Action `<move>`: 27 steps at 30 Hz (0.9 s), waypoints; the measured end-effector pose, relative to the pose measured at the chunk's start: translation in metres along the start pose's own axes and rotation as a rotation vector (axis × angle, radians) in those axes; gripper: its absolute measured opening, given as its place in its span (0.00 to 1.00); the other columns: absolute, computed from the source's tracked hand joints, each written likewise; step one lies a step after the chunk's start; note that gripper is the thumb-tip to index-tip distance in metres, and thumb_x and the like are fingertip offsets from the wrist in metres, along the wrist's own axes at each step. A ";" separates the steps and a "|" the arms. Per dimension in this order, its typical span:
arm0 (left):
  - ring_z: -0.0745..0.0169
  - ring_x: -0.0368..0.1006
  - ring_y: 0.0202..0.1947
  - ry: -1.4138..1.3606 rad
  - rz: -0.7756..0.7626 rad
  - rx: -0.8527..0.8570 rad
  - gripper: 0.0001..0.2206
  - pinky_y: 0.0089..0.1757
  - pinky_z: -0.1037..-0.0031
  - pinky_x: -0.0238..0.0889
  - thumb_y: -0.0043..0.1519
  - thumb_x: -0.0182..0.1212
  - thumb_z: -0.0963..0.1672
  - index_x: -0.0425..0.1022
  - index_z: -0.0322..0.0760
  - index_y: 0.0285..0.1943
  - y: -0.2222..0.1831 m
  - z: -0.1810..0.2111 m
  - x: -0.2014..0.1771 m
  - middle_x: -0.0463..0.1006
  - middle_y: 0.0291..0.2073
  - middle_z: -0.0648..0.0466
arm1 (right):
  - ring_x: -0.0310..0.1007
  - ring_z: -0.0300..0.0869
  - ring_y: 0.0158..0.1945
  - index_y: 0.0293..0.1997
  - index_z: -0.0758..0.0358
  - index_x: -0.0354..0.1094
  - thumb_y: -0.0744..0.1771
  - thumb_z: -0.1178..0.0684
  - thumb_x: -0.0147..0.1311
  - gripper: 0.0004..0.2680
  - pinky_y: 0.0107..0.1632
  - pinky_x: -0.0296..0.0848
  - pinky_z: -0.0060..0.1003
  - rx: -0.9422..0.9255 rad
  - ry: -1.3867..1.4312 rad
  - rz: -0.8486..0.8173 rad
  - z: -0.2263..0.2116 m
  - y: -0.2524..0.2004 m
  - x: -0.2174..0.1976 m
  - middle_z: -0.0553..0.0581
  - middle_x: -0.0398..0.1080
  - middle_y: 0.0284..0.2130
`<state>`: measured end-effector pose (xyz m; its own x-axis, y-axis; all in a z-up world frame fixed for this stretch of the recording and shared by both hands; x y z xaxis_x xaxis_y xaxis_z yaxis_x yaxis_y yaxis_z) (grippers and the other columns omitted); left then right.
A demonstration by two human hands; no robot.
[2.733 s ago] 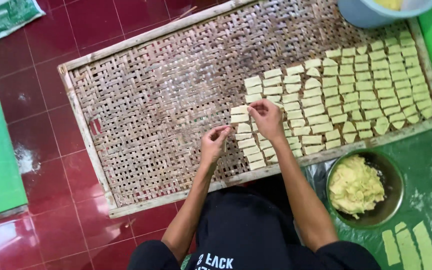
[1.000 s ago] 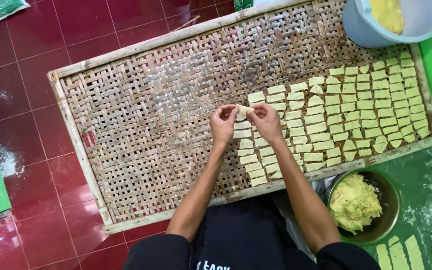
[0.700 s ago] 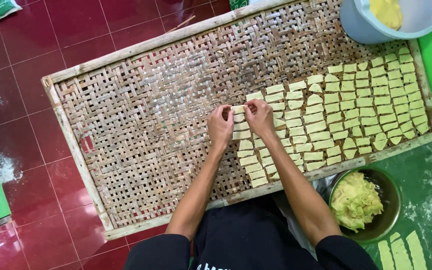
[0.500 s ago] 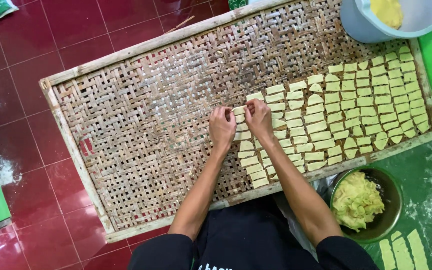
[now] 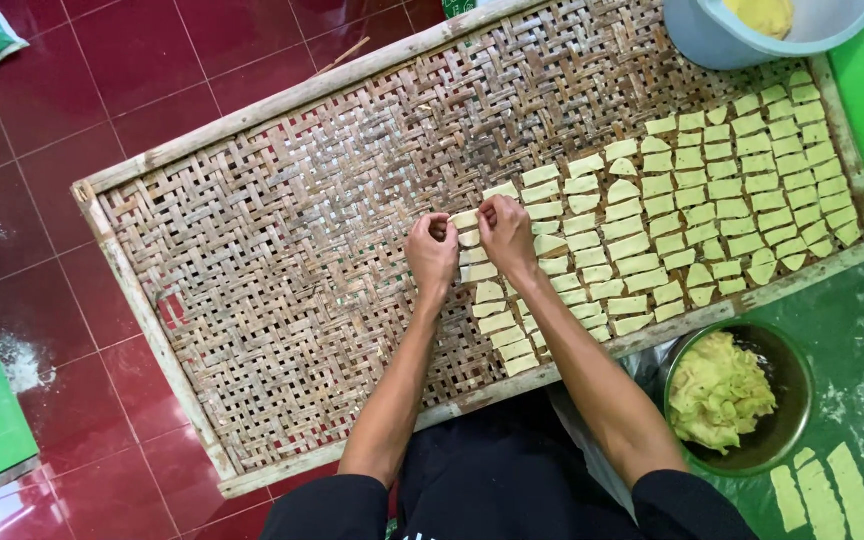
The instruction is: Flattening dough with a machine, cutting it into small pieces with a scraper, and arranging them on a tray.
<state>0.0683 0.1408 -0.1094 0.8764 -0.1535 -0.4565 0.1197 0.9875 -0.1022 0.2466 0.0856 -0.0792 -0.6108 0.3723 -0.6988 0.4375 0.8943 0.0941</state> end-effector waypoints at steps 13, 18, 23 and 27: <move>0.63 0.78 0.27 0.005 -0.031 -0.055 0.11 0.34 0.73 0.70 0.52 0.67 0.43 0.82 0.39 0.43 -0.004 0.008 -0.001 0.81 0.26 0.52 | 0.76 0.58 0.33 0.36 0.65 0.76 0.66 0.59 0.60 0.02 0.40 0.74 0.47 -0.029 0.047 0.113 -0.021 -0.039 -0.037 0.63 0.70 0.27; 0.53 0.77 0.39 -0.168 -0.051 -0.132 0.10 0.46 0.65 0.71 0.63 0.62 0.41 0.79 0.35 0.52 -0.037 0.036 -0.032 0.80 0.38 0.45 | 0.78 0.53 0.34 0.41 0.60 0.77 0.67 0.51 0.61 0.05 0.40 0.73 0.47 0.245 0.241 0.054 -0.016 -0.145 -0.075 0.60 0.75 0.26; 0.46 0.80 0.43 -0.095 -0.221 -0.049 0.10 0.46 0.61 0.72 0.62 0.66 0.44 0.81 0.35 0.50 -0.115 0.077 -0.030 0.82 0.38 0.41 | 0.79 0.46 0.27 0.36 0.63 0.78 0.70 0.48 0.48 0.13 0.37 0.75 0.38 0.448 0.508 -0.011 0.023 -0.246 -0.119 0.60 0.79 0.24; 0.54 0.81 0.40 -0.070 -0.538 -0.063 0.09 0.44 0.66 0.73 0.63 0.68 0.47 0.83 0.42 0.48 -0.205 0.087 0.017 0.84 0.35 0.50 | 0.78 0.43 0.26 0.40 0.61 0.79 0.70 0.45 0.44 0.15 0.36 0.75 0.37 0.483 0.641 0.069 0.045 -0.307 -0.158 0.59 0.80 0.25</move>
<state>0.0994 -0.0607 -0.0191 0.7284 -0.6315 -0.2659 0.5333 0.7661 -0.3586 0.2387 -0.2591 -0.0294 -0.7675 0.6241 -0.1462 0.6358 0.7122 -0.2976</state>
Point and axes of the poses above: each hand's wrist, its own y-axis towards the middle knuckle, its own x-axis out of the palm, z = x × y, the point moved 10 cm from there along y, towards the middle knuckle
